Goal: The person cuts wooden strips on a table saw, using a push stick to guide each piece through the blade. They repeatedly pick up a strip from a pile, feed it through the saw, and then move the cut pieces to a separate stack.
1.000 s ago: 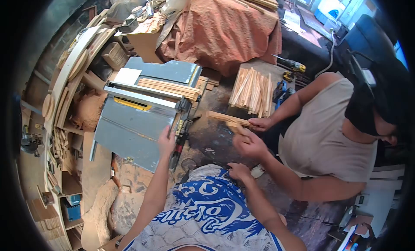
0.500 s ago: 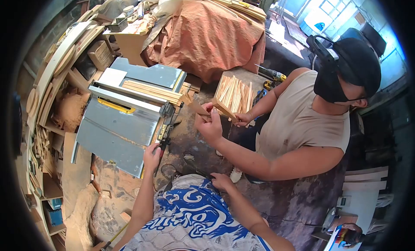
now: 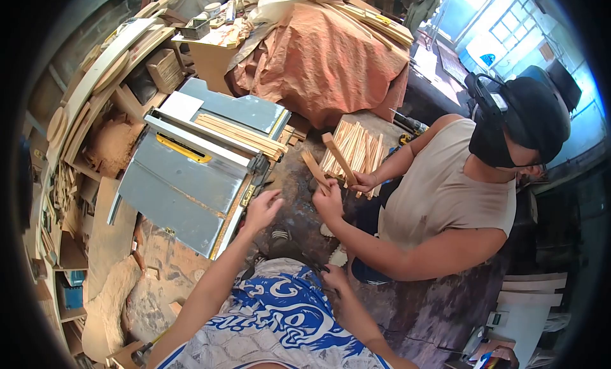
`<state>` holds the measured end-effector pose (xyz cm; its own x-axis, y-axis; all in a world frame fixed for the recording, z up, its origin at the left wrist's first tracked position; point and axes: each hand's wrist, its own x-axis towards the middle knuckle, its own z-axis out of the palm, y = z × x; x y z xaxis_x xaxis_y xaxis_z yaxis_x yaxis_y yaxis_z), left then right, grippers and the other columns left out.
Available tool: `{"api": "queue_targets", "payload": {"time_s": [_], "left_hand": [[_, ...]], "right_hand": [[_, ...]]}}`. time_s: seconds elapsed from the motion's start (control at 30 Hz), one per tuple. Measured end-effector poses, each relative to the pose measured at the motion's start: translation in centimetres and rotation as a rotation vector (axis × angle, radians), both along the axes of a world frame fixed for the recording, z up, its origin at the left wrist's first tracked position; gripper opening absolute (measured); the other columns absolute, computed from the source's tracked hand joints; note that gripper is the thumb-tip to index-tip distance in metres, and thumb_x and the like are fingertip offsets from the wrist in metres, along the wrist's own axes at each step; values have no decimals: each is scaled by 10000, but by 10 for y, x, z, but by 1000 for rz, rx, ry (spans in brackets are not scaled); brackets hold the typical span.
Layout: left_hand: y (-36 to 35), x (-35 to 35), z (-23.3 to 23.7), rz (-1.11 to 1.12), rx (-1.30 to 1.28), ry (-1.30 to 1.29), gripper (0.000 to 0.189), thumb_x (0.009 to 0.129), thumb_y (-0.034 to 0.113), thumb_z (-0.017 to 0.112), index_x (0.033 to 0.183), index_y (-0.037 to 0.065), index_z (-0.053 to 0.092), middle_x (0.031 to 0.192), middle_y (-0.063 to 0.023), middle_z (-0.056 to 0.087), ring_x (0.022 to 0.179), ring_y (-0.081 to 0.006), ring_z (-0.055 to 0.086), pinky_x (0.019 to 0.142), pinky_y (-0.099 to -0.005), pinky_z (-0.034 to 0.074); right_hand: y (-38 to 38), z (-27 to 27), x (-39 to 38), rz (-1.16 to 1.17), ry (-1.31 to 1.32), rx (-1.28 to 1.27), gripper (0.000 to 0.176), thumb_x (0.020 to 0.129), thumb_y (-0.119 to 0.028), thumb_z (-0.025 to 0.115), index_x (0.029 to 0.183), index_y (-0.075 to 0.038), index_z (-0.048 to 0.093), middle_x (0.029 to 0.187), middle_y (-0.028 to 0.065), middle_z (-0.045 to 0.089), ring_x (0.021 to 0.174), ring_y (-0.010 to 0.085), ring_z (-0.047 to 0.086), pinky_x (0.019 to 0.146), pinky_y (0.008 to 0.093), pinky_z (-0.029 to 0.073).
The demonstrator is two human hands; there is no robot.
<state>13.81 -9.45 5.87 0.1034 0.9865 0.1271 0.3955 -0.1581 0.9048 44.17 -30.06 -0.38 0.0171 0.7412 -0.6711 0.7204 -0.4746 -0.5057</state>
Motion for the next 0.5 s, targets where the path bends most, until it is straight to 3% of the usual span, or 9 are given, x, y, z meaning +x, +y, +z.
{"api": "queue_targets", "payload": {"time_s": [0.07, 0.1, 0.13, 0.17, 0.27, 0.33, 0.4, 0.47, 0.5], "left_hand": [[21, 31, 7, -35, -44, -139, 402, 977, 235, 679, 1331, 44, 681, 1175, -146, 731, 949, -269, 707, 875, -379, 564], [33, 46, 1, -27, -34, -138, 402, 977, 235, 679, 1331, 44, 681, 1175, -146, 731, 949, -269, 707, 875, -379, 564], [47, 59, -10, 64, -31, -295, 411, 978, 218, 672, 1347, 37, 659, 1161, -127, 727, 942, -247, 703, 873, -370, 563], [55, 66, -8, 154, -33, -453, 421, 979, 200, 665, 1363, 30, 638, 1148, -109, 723, 934, -224, 699, 870, -361, 562], [60, 73, -13, 213, -156, -636, 347, 998, 201, 648, 1293, 22, 610, 1072, -63, 694, 893, -164, 661, 820, -323, 553], [58, 73, -20, 291, -243, -743, 304, 1016, 231, 653, 1237, 27, 610, 1039, -48, 682, 862, -140, 641, 777, -307, 544], [57, 62, -10, 353, -413, -761, 321, 1068, 387, 631, 1093, 67, 635, 1037, -43, 679, 893, -111, 655, 740, -290, 511], [63, 51, -34, 435, -417, -782, 347, 1077, 405, 619, 1092, 58, 631, 1017, -39, 681, 877, -107, 658, 725, -286, 513], [66, 42, -46, 497, -420, -808, 374, 1085, 422, 607, 1091, 49, 628, 996, -34, 683, 862, -103, 661, 709, -281, 516]], "right_hand": [[-6, -15, 12, -87, -60, -28, 280, 908, -241, 683, 1043, -15, 779, 810, 142, 751, 739, 246, 721, 717, 396, 560], [-14, -32, 20, -79, -59, -19, 280, 908, -241, 683, 1043, -15, 779, 810, 142, 751, 739, 246, 721, 717, 396, 560], [-27, -55, 29, -197, 13, -32, 240, 913, -225, 687, 980, -10, 770, 736, 113, 715, 654, 215, 678, 647, 382, 533], [-31, -57, 27, -316, 85, -51, 215, 917, -208, 691, 917, -5, 762, 662, 85, 679, 569, 183, 635, 578, 367, 506], [-47, -57, 30, -400, 100, -100, 176, 914, -179, 709, 893, -11, 755, 635, 60, 658, 500, 155, 587, 513, 343, 454], [-58, -49, 24, -419, 94, -60, 165, 903, -178, 720, 885, -17, 752, 648, 76, 668, 525, 173, 599, 537, 355, 465], [-65, -38, 19, -424, 98, -17, 155, 893, -177, 732, 877, -23, 748, 660, 93, 679, 550, 191, 612, 561, 366, 475], [-77, -21, 16, -316, 4, 277, 159, 893, -163, 742, 967, -23, 721, 707, 63, 677, 659, 245, 663, 658, 397, 528], [-84, -6, 13, -314, -42, 342, 163, 873, -138, 740, 992, -30, 714, 757, 112, 699, 696, 296, 675, 688, 420, 531]]}}
